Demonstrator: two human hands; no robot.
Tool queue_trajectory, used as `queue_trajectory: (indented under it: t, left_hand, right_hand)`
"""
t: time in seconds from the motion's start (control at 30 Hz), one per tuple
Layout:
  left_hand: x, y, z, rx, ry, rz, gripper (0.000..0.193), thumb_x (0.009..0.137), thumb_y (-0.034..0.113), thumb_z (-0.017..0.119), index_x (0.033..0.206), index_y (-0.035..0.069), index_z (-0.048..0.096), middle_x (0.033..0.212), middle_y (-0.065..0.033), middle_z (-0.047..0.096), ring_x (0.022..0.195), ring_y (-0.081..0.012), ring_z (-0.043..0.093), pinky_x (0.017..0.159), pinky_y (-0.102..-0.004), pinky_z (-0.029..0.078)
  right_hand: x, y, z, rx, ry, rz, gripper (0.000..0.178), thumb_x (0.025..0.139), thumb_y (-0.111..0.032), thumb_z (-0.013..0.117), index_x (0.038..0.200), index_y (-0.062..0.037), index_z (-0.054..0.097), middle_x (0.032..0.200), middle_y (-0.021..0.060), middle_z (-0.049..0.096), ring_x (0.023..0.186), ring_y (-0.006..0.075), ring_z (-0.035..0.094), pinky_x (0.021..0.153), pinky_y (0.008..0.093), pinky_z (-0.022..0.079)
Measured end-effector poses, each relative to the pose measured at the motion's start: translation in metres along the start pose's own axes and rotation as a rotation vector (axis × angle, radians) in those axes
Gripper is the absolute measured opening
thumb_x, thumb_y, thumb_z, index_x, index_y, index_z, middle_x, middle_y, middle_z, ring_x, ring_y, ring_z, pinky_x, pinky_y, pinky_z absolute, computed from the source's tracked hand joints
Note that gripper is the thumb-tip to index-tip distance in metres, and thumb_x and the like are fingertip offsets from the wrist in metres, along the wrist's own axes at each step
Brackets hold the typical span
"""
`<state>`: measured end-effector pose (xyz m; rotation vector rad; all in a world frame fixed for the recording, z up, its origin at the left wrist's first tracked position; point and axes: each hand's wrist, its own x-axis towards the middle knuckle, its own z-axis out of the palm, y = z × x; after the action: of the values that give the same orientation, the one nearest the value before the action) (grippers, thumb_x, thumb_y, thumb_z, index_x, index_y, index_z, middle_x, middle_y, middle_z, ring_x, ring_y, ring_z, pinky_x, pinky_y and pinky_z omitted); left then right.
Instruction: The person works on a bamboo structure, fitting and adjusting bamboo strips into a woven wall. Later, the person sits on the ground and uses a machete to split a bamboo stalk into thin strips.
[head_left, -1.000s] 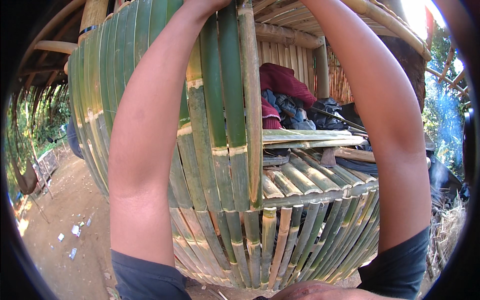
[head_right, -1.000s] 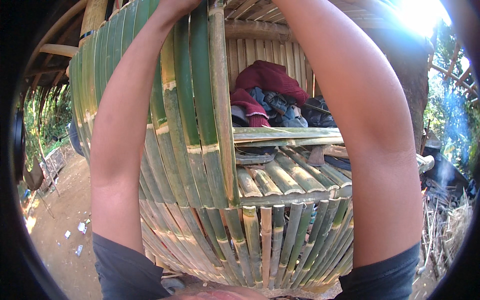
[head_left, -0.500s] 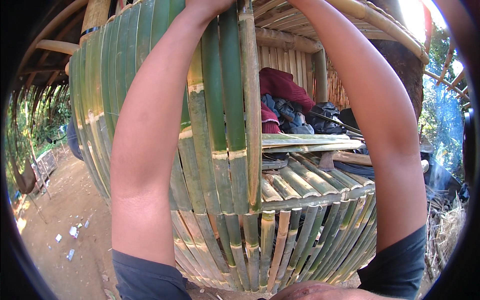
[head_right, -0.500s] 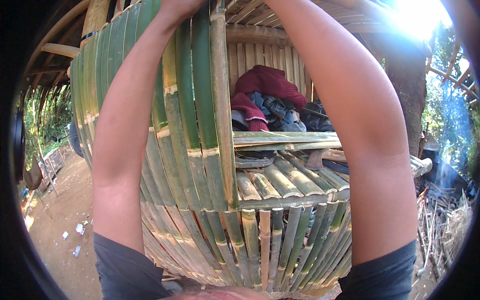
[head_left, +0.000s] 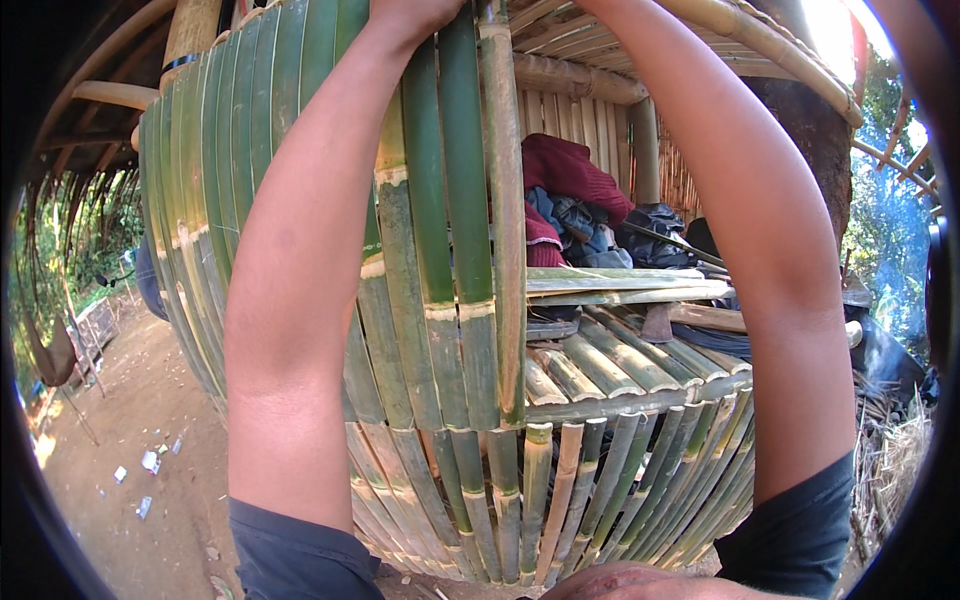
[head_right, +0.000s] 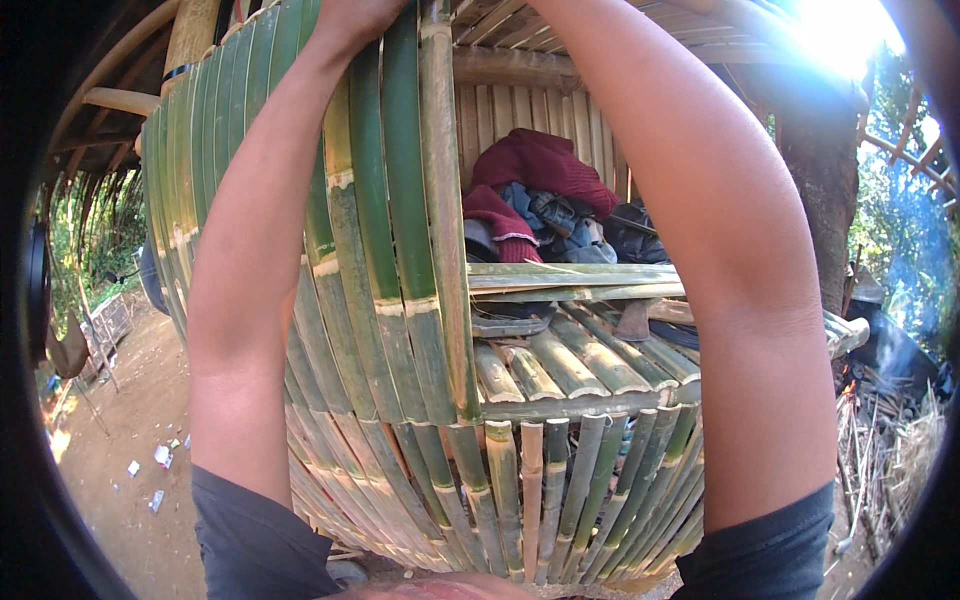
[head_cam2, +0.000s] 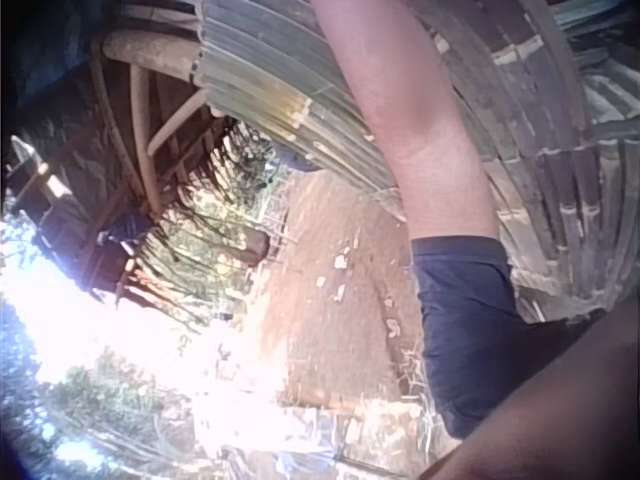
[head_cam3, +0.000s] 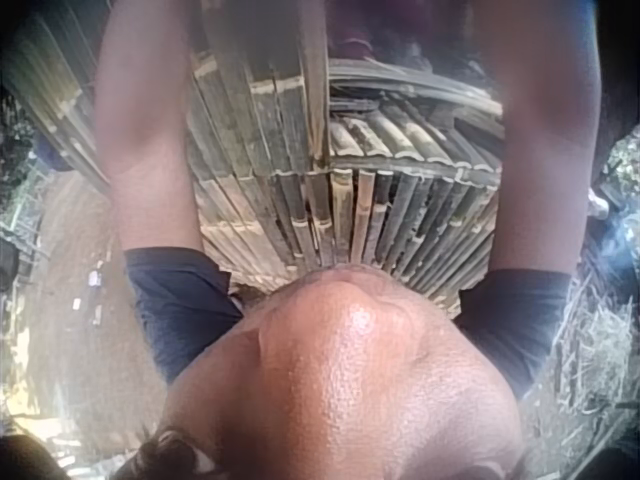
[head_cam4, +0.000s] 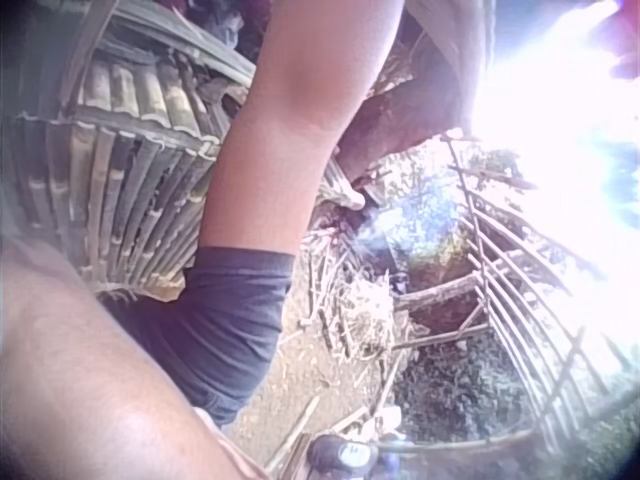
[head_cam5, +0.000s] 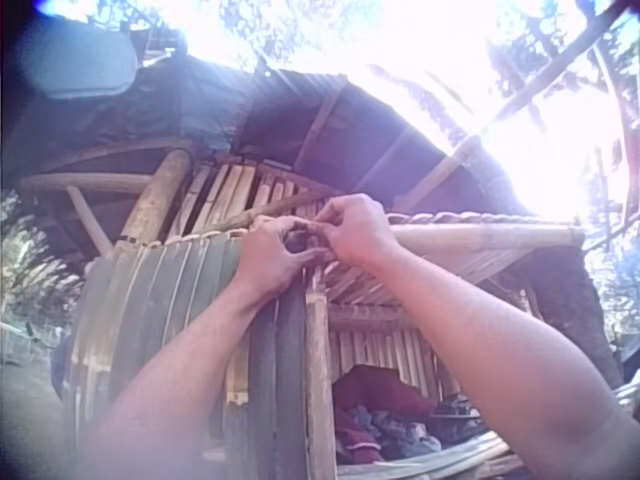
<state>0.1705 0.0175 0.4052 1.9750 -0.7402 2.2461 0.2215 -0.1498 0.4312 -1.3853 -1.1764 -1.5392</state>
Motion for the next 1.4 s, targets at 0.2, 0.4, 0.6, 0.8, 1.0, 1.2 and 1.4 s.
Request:
queue_trajectory:
  t: [0.2, 0.4, 0.6, 0.8, 1.0, 1.2, 1.4]
  left_hand:
    - [0.005, -0.005, -0.005, 0.139, 0.086, 0.103, 0.044, 0.071, 0.039, 0.091, 0.106, 0.013, 0.079, 0.105, -0.0158, 0.074, 0.101, -0.0312, 0.070, 0.090, -0.0428, 0.054]
    - [0.006, -0.004, -0.008, 0.085, 0.040, 0.049, 0.044, 0.072, 0.040, 0.091, 0.104, 0.013, 0.077, 0.102, -0.0157, 0.073, 0.101, -0.0320, 0.069, 0.089, -0.0436, 0.053]
    - [0.002, -0.005, -0.003, 0.077, 0.058, 0.030, 0.048, 0.070, 0.042, 0.092, 0.105, 0.013, 0.075, 0.100, -0.0151, 0.072, 0.099, -0.0313, 0.068, 0.086, -0.0434, 0.053]
    - [0.001, -0.005, -0.002, 0.053, 0.079, 0.058, 0.037, 0.077, 0.034, 0.088, 0.103, 0.011, 0.076, 0.092, -0.0124, 0.073, 0.090, -0.0270, 0.070, 0.081, -0.0408, 0.054]
    - [0.022, -0.026, -0.004, -0.189, 0.020, 0.043, 0.017, 0.085, 0.014, 0.079, 0.100, 0.006, 0.077, 0.082, -0.0080, 0.076, 0.075, -0.0137, 0.069, 0.070, -0.0320, 0.054]
    - [0.024, -0.026, 0.005, -0.258, -0.019, -0.071, 0.023, 0.085, 0.008, 0.080, 0.106, 0.002, 0.074, 0.092, -0.0081, 0.077, 0.082, -0.0132, 0.070, 0.074, -0.0299, 0.056]
    - [0.026, -0.018, 0.013, -0.366, 0.140, -0.112, 0.051, 0.080, 0.009, 0.087, 0.124, 0.000, 0.062, 0.099, -0.0113, 0.076, 0.088, -0.0158, 0.072, 0.078, -0.0310, 0.058]
  right_hand:
    - [0.004, -0.004, -0.001, 0.114, -0.052, 0.056, 0.016, 0.087, -0.020, 0.084, 0.088, -0.0044, 0.080, 0.076, 0.0113, 0.076, 0.063, 0.0172, 0.072, 0.058, 0.0341, 0.058]
    - [0.000, -0.011, -0.002, 0.194, -0.037, 0.058, 0.020, 0.088, -0.022, 0.084, 0.089, -0.0025, 0.080, 0.074, 0.0094, 0.075, 0.057, 0.0152, 0.069, 0.052, 0.0323, 0.057]
    - [-0.001, -0.009, -0.002, 0.206, -0.063, 0.100, 0.024, 0.088, -0.026, 0.085, 0.090, -0.0028, 0.080, 0.073, 0.0086, 0.075, 0.056, 0.0139, 0.068, 0.052, 0.0318, 0.057]
    - [0.004, -0.001, 0.003, 0.110, -0.031, 0.029, 0.027, 0.085, -0.032, 0.086, 0.089, -0.0052, 0.082, 0.073, 0.0092, 0.076, 0.061, 0.0154, 0.070, 0.059, 0.0337, 0.057]
    - [0.009, -0.005, 0.005, 0.021, 0.045, -0.063, 0.027, 0.081, -0.034, 0.087, 0.089, -0.0086, 0.084, 0.075, 0.0116, 0.076, 0.069, 0.0217, 0.073, 0.070, 0.0380, 0.058]
    - [0.006, -0.013, 0.002, 0.016, -0.020, 0.081, 0.022, 0.081, -0.031, 0.086, 0.087, -0.0104, 0.084, 0.076, 0.0140, 0.076, 0.073, 0.0250, 0.075, 0.073, 0.0396, 0.058]
    - [0.017, -0.013, 0.006, -0.129, 0.041, 0.069, 0.021, 0.079, -0.030, 0.084, 0.084, -0.0096, 0.083, 0.077, 0.0146, 0.076, 0.075, 0.0257, 0.075, 0.075, 0.0396, 0.059]
